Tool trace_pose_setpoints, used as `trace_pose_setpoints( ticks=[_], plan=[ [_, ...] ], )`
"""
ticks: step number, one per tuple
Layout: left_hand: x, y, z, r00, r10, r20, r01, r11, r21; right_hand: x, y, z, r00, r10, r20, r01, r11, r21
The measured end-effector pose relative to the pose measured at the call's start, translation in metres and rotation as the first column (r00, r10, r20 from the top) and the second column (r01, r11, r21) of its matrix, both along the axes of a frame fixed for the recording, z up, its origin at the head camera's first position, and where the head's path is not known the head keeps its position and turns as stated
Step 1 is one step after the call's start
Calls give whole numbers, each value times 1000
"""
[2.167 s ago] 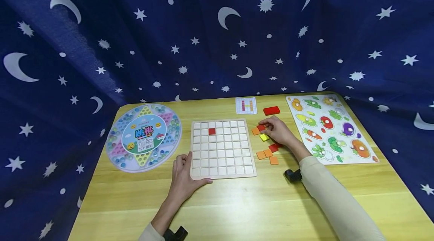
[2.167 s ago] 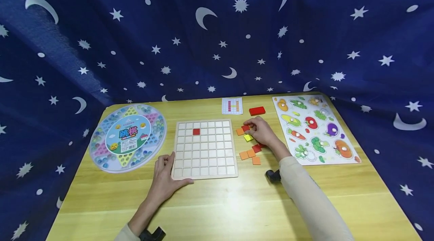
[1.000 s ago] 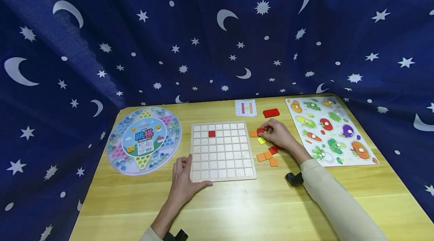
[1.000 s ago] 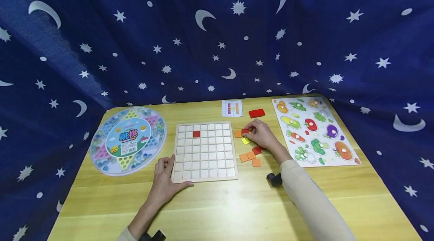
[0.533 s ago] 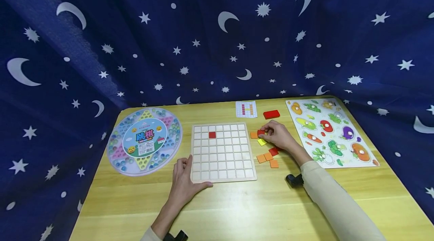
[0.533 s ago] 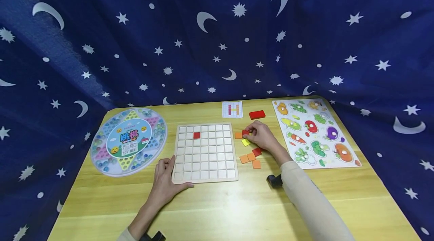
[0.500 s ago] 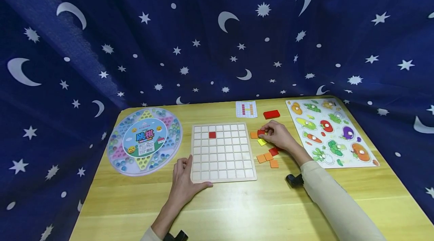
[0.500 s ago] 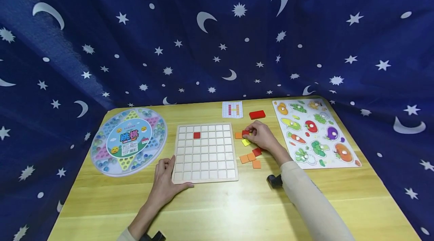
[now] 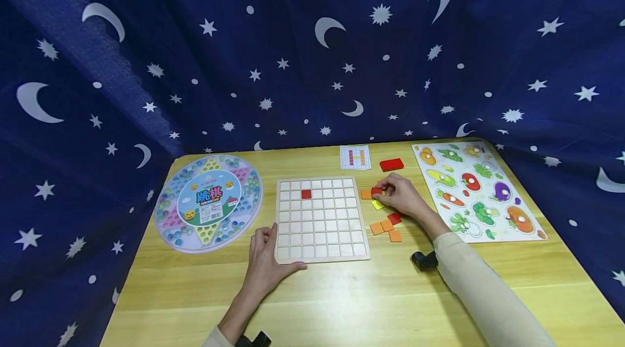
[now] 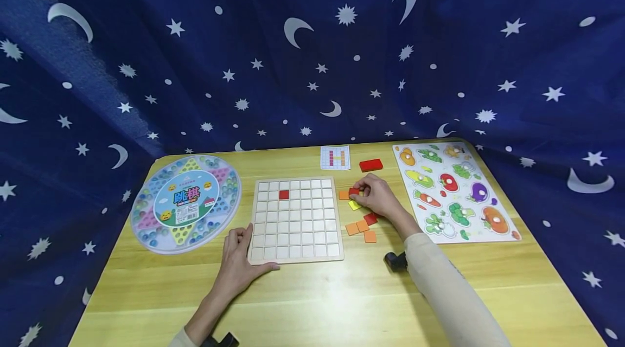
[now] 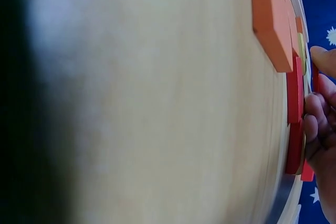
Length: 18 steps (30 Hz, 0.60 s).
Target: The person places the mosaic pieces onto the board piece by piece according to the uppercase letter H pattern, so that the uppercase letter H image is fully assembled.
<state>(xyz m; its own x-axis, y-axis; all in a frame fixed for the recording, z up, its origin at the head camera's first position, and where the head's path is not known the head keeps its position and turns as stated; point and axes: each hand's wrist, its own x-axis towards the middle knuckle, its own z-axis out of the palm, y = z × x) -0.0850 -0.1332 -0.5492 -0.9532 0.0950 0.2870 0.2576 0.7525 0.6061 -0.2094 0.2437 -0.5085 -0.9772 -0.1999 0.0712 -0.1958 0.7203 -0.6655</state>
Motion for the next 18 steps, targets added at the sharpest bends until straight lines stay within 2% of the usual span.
trace_pose_setpoints(
  ticks=[11,18],
  plan=[
    [1,0,2,999,1,42,-1,1000,6,2,-1,-2,999,6,-42,-5,1000,16],
    [1,0,4,999,1,51,-1,1000,5,2,-8,2,998,19,-65,-18,1000,9]
  ],
)
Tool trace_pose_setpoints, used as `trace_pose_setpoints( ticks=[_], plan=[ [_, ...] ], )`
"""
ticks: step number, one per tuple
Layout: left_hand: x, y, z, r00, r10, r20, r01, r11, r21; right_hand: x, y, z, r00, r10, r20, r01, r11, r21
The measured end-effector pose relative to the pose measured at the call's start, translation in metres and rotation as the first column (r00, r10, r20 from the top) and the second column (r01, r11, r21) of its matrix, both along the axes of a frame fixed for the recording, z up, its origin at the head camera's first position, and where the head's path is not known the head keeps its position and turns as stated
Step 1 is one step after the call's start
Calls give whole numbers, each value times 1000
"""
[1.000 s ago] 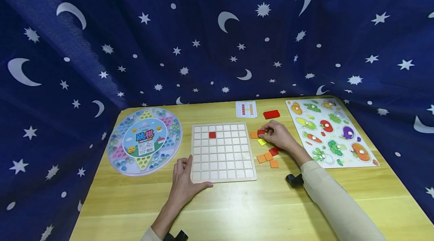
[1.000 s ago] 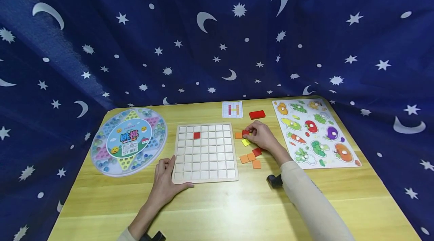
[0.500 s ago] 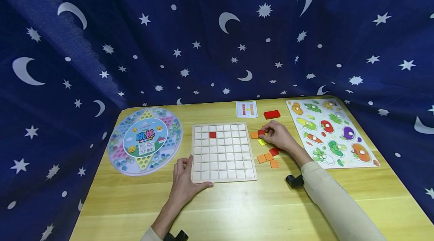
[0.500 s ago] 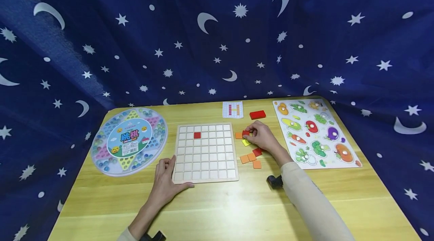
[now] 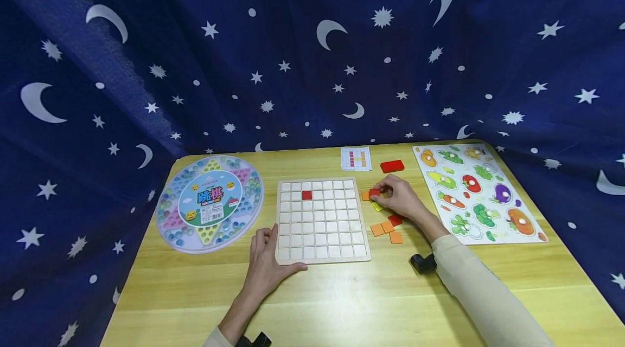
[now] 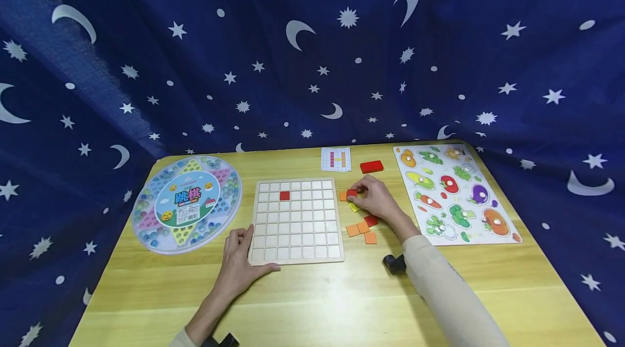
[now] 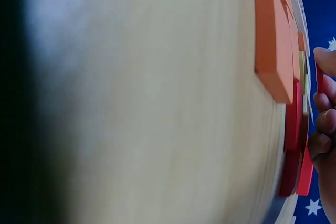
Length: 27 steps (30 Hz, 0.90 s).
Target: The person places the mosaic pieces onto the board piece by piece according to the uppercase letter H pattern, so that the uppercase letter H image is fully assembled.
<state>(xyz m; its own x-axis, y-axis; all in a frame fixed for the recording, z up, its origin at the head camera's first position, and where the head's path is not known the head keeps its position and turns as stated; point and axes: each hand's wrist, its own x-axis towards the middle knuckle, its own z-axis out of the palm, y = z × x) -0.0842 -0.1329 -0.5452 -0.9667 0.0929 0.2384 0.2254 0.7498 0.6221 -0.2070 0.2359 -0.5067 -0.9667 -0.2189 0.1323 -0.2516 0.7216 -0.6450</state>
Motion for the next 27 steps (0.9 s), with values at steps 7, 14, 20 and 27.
trace_pose_setpoints(
  ticks=[7,14,20,27],
  plan=[
    [0,-1,-2,1000,0,12,0,1000,10,-2,-11,1,999,25,-28,-25,1000,2],
    [-1,0,-2,1000,2,17,-2,1000,10,-4,-19,3,999,46,-24,-46,999,-10],
    [-1,-1,-2,1000,0,-6,0,1000,1,-9,-34,7,996,92,-15,-92,996,-19],
    [-1,0,-2,1000,3,0,-3,1000,7,-14,-76,10,985,172,-14,-172,984,-33]
  ],
)
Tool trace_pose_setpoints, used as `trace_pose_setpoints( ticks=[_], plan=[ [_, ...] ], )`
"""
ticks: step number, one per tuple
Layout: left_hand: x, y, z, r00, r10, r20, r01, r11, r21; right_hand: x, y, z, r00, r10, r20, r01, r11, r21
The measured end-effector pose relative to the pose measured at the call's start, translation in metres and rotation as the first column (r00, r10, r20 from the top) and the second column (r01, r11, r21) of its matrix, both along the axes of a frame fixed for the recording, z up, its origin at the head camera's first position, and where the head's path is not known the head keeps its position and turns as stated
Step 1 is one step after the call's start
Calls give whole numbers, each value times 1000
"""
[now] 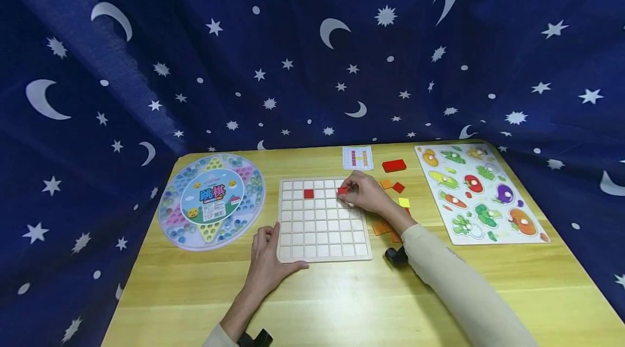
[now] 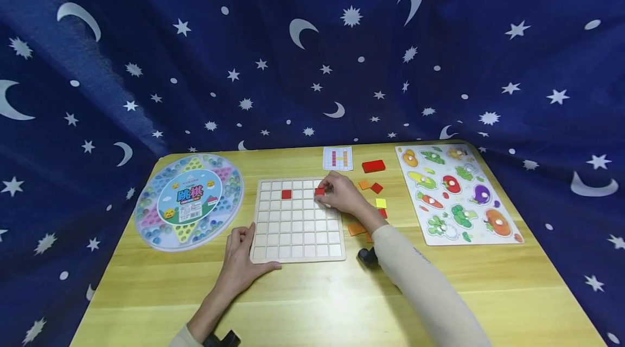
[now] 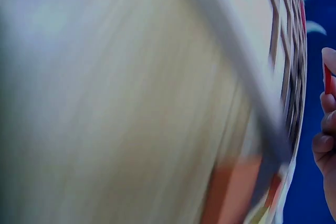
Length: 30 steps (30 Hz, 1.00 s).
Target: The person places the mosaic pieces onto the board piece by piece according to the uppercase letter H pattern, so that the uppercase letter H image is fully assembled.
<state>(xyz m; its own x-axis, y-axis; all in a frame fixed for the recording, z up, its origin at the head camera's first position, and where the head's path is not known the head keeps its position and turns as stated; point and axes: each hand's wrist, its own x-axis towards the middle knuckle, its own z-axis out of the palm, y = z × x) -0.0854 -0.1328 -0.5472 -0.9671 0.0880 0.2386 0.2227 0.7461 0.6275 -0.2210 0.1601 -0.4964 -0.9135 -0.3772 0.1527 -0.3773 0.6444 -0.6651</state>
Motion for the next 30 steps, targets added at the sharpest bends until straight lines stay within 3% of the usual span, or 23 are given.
trace_pose_setpoints(
  ticks=[7,12,21,30],
  plan=[
    [-3,4,0,1000,-16,15,16,1000,-19,0,-42,4,996,86,4,-86,995,40],
    [-4,5,1,1000,-15,18,16,999,-36,1,-59,4,995,104,-8,-103,991,87],
    [-4,2,0,1000,-7,30,7,1000,-18,0,-75,-6,992,127,-16,-122,976,180],
    [-2,-1,1,999,2,45,-2,1000,-13,3,-81,-11,990,134,-45,-125,978,167]
  ],
)
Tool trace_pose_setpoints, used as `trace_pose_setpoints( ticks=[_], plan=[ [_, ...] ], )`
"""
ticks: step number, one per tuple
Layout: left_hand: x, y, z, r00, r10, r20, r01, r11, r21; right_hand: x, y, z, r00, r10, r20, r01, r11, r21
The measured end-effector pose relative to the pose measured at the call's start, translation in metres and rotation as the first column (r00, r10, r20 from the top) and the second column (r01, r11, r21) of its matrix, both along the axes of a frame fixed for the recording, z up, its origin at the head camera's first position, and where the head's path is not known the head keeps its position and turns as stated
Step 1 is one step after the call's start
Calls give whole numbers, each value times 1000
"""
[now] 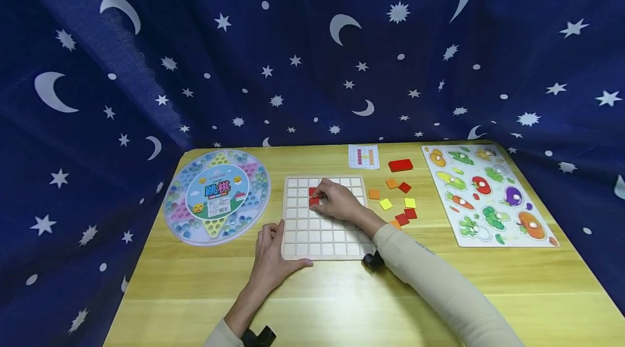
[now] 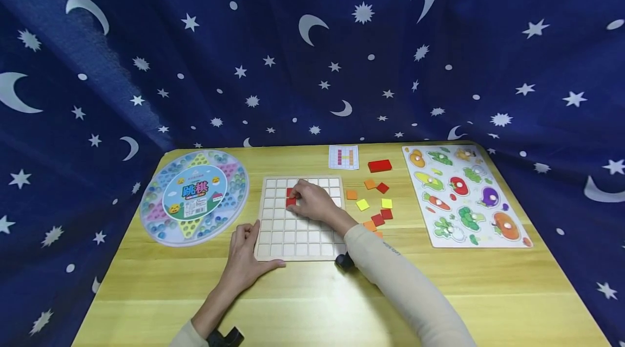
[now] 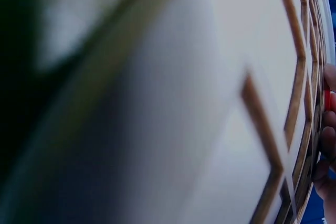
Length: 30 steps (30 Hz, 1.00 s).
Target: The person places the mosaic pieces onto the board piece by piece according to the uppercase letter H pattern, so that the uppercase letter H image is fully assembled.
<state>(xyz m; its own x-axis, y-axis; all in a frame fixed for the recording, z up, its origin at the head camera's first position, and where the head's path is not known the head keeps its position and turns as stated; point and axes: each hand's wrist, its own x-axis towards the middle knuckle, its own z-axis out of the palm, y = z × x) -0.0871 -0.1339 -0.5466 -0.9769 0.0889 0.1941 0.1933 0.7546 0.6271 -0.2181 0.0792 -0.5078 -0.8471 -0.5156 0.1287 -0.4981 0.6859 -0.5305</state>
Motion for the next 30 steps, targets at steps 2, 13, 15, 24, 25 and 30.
trace_pose_setpoints(
  ticks=[2,13,15,24,25,30],
  plan=[
    [0,0,0,1000,-1,-1,1,1000,0,1,0,-1,1000,-3,-6,3,1000,0],
    [1,0,1,1000,3,-16,-3,1000,0,2,1,-6,1000,-13,9,13,999,-30],
    [1,1,1,1000,3,-17,-3,1000,1,2,1,-8,1000,-13,15,14,999,-35],
    [3,-1,0,1000,5,-20,-5,1000,0,2,-1,-12,1000,-12,28,14,998,-64],
    [3,-1,1,1000,5,-22,-5,1000,1,2,-1,-12,1000,-14,28,16,998,-66],
    [2,0,1,1000,2,-29,-2,1000,13,2,1,-11,999,-16,46,20,995,-99]
  ],
)
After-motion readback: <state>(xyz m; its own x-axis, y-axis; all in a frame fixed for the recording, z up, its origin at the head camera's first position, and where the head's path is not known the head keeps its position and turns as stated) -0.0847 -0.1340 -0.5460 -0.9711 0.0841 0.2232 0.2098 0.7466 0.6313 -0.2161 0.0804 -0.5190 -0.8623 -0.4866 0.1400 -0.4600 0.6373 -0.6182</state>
